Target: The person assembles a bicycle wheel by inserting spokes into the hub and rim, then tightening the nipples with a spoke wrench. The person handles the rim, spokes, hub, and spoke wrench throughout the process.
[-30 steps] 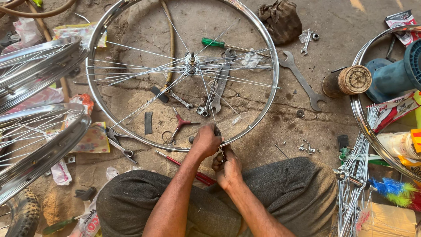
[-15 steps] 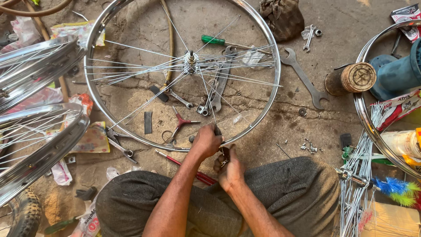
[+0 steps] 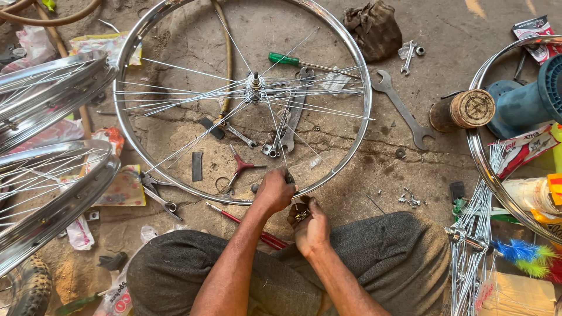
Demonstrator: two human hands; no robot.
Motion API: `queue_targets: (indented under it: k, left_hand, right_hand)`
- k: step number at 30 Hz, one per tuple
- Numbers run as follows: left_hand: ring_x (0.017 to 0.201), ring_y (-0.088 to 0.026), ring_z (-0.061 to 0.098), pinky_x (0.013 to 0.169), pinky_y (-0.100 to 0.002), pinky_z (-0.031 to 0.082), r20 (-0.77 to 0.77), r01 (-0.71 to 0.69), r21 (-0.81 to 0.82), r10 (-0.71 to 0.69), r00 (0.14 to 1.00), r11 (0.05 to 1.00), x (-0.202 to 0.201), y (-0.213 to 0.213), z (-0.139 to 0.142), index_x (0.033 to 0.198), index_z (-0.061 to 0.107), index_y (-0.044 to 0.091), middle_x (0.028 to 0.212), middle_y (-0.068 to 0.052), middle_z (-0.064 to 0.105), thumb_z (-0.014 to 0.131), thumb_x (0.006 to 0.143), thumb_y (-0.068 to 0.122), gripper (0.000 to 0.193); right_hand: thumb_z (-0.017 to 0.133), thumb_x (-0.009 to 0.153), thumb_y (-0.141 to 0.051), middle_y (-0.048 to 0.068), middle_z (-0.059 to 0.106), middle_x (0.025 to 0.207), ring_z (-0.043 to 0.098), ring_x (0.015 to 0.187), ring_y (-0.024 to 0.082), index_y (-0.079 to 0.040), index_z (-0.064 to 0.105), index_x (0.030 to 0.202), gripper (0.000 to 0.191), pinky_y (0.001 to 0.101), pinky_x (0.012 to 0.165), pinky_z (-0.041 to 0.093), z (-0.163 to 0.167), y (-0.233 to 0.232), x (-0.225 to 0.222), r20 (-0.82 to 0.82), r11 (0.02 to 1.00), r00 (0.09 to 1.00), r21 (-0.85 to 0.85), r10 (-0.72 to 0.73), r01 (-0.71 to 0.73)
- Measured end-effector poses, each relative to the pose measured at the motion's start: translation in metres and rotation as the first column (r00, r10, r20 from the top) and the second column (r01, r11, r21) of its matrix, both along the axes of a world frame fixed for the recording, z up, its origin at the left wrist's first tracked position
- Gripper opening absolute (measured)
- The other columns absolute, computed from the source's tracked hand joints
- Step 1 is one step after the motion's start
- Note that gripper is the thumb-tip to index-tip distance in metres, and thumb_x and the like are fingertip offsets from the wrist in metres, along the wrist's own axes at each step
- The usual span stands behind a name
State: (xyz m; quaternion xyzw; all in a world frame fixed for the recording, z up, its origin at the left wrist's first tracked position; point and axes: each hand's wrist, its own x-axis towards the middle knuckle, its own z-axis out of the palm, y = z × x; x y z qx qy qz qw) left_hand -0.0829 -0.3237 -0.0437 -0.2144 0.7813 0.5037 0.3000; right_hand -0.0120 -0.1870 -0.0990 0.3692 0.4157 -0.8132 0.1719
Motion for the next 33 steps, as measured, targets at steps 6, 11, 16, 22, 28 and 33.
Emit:
queue_targets:
  k: [6,11,16,22,28,33]
  left_hand:
    - [0.087,-0.021,0.068,0.08,-0.042,0.057,-0.065,0.03,-0.05,-0.034,0.997,0.998,0.002,-0.001,-0.004,0.098,0.067,0.003,0.094,-0.012,0.071,0.072,0.092,0.02,0.019]
    - [0.073,-0.022,0.07,0.066,-0.04,0.058,-0.14,0.011,-0.029,-0.015,0.99,1.0,0.002,-0.005,-0.006,0.095,0.065,0.0,0.085,-0.014,0.071,0.072,0.091,0.014,0.016]
    - [0.058,-0.019,0.069,0.049,-0.035,0.055,-0.223,-0.063,0.085,0.081,0.972,0.994,0.002,-0.004,-0.006,0.089,0.063,-0.002,0.074,-0.013,0.07,0.074,0.088,0.011,0.017]
    - [0.052,-0.018,0.061,0.041,-0.034,0.048,-0.216,-0.058,0.081,0.074,0.974,0.995,-0.003,0.007,0.01,0.085,0.063,-0.002,0.067,-0.01,0.065,0.076,0.088,0.011,0.019]
    - [0.049,-0.019,0.061,0.04,-0.032,0.046,-0.163,-0.03,0.12,0.049,0.985,0.992,-0.004,0.02,0.013,0.082,0.066,-0.005,0.064,-0.011,0.066,0.074,0.091,0.012,0.021]
    - [0.05,-0.018,0.064,0.041,-0.035,0.049,-0.124,-0.095,0.114,0.108,0.986,0.989,-0.006,0.023,0.028,0.085,0.064,-0.003,0.064,-0.009,0.067,0.075,0.088,0.01,0.017]
  right_hand:
    - [0.051,0.104,-0.036,0.008,0.06,0.081,0.058,0.075,0.022,-0.008,0.058,0.102,0.029,0.0395,0.073,0.052,0.002,0.003,-0.003,-0.046,0.965,0.986,-0.199,0.162,-0.168]
    - [0.051,0.101,-0.027,0.006,0.064,0.088,0.058,0.079,0.019,-0.005,0.064,0.11,0.027,0.037,0.071,0.05,-0.005,0.007,-0.009,-0.089,0.987,0.988,-0.088,0.127,-0.134]
    - [0.074,0.082,-0.009,0.006,0.066,0.089,0.062,0.079,0.02,-0.003,0.066,0.111,0.031,0.0353,0.072,0.053,0.008,0.01,-0.006,-0.125,0.993,0.989,-0.074,0.081,-0.091]
    - [0.078,0.072,0.007,0.007,0.066,0.087,0.062,0.069,0.019,-0.002,0.064,0.106,0.038,0.0324,0.061,0.051,0.026,-0.01,-0.01,-0.182,0.998,0.982,0.045,-0.038,0.047]
    - [0.076,0.078,0.005,0.006,0.064,0.084,0.059,0.067,0.016,-0.003,0.064,0.1,0.026,0.0296,0.059,0.049,0.03,-0.003,-0.001,-0.183,0.993,0.976,0.011,-0.114,0.118]
    - [0.073,0.081,0.002,0.008,0.063,0.073,0.055,0.058,0.019,-0.001,0.067,0.094,0.015,0.0324,0.052,0.044,0.045,0.008,-0.008,-0.081,0.978,0.994,-0.2,-0.08,0.062]
